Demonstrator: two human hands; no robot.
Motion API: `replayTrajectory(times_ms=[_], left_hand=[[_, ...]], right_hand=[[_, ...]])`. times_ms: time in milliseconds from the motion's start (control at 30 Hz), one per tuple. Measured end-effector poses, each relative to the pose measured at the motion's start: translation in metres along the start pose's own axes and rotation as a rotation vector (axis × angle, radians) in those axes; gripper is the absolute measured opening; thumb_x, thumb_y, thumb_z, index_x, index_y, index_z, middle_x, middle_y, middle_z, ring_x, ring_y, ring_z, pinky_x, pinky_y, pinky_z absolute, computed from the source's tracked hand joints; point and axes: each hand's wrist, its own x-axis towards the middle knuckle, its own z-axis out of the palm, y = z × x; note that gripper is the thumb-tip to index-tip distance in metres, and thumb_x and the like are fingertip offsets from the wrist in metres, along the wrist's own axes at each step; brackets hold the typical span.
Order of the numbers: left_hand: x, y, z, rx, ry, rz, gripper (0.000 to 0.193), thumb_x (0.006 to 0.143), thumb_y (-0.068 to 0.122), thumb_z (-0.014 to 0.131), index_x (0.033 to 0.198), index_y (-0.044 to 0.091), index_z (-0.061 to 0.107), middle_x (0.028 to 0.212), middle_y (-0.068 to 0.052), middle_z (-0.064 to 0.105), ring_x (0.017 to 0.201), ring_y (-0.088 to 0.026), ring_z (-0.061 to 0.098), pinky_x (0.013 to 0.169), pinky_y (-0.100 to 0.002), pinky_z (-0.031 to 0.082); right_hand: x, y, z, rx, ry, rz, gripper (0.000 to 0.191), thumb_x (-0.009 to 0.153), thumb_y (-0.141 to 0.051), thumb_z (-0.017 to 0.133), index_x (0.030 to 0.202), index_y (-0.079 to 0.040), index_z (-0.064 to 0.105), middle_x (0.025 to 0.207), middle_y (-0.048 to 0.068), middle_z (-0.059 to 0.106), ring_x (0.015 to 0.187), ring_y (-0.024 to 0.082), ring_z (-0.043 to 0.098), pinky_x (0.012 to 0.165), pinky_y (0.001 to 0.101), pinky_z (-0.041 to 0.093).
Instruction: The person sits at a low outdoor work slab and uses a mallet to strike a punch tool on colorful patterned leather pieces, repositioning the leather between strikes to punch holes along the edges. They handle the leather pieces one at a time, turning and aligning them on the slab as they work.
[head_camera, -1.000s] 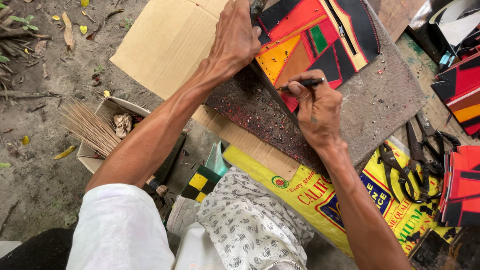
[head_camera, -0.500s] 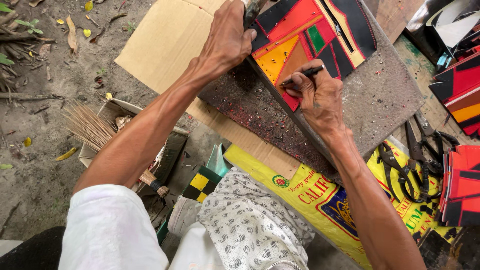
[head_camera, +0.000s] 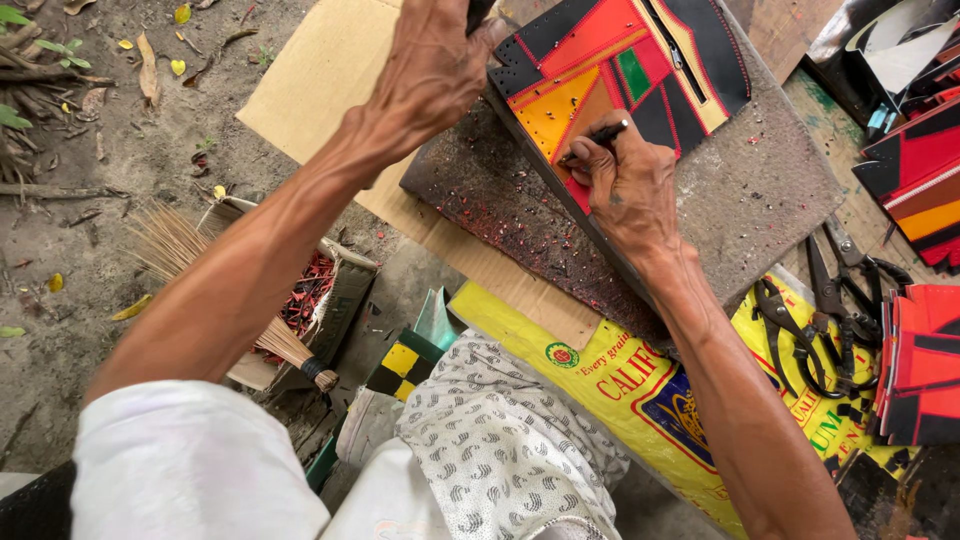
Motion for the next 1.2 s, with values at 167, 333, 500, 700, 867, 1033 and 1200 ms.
replayTrajectory(times_ms=[167,333,500,700,867,1033,1200], left_hand=[[-0.008,0.035,-0.056,-0.066,-0.146,-0.042,0.035,0.115,0.028,0.069,0.108,-0.005,0.058,0.079,-0.017,0.057,0.068,-0.03,0.054,0.065,-0.046,0.045],[-0.009,0.075,-0.081,-0.169,-0.326,-0.232,0.04,0.109,0.033,0.066,0.093,-0.002,0.055,0.06,-0.012,0.052,0.048,-0.022,0.051,0.046,-0.041,0.039],[-0.008,0.099,-0.083,-0.243,-0.296,-0.046,0.033,0.113,0.027,0.064,0.099,-0.002,0.057,0.062,-0.017,0.051,0.05,-0.028,0.049,0.049,-0.044,0.038],[0.006,0.114,-0.069,-0.076,-0.374,-0.026,0.03,0.109,0.022,0.063,0.103,-0.005,0.052,0.062,-0.019,0.056,0.052,-0.037,0.056,0.047,-0.05,0.04],[0.015,0.111,-0.079,-0.279,-0.16,0.225,0.022,0.111,0.017,0.062,0.113,-0.003,0.053,0.09,-0.023,0.064,0.072,-0.037,0.064,0.063,-0.047,0.048],[0.015,0.114,-0.074,-0.209,-0.046,0.301,0.015,0.115,0.014,0.057,0.114,-0.001,0.054,0.094,-0.024,0.063,0.078,-0.041,0.061,0.071,-0.049,0.048],[0.007,0.11,-0.067,0.018,-0.514,-0.064,0.034,0.106,0.028,0.063,0.104,-0.004,0.053,0.063,-0.021,0.058,0.056,-0.042,0.06,0.05,-0.053,0.045]], right_hand=[[0.002,0.001,0.001,-0.01,0.01,-0.006,0.013,0.112,-0.008,0.057,0.104,0.003,0.058,0.09,0.008,0.075,0.093,0.015,0.076,0.079,0.0271,0.065],[0.001,-0.002,0.002,-0.173,0.046,-0.094,0.014,0.109,-0.009,0.065,0.101,0.002,0.059,0.08,0.011,0.071,0.076,0.014,0.071,0.068,0.0311,0.057],[0.001,-0.002,0.008,-0.152,0.064,-0.154,0.015,0.11,-0.01,0.064,0.099,-0.001,0.058,0.077,0.01,0.067,0.069,0.017,0.067,0.065,0.0329,0.053],[0.006,-0.002,0.008,-0.271,0.078,-0.169,0.016,0.108,-0.011,0.067,0.097,0.0,0.061,0.078,0.015,0.068,0.072,0.028,0.071,0.066,0.0379,0.052],[0.007,-0.005,0.009,-0.236,0.072,-0.185,0.017,0.108,-0.012,0.066,0.096,-0.001,0.062,0.079,0.017,0.067,0.073,0.032,0.071,0.067,0.0399,0.053],[0.007,-0.006,0.009,-0.271,0.085,-0.262,0.009,0.108,-0.008,0.062,0.103,0.001,0.063,0.086,0.018,0.067,0.079,0.035,0.07,0.07,0.0415,0.053],[0.009,-0.005,0.012,-0.31,0.078,-0.176,0.011,0.103,-0.009,0.066,0.099,0.001,0.064,0.08,0.018,0.067,0.073,0.034,0.069,0.065,0.042,0.052]])
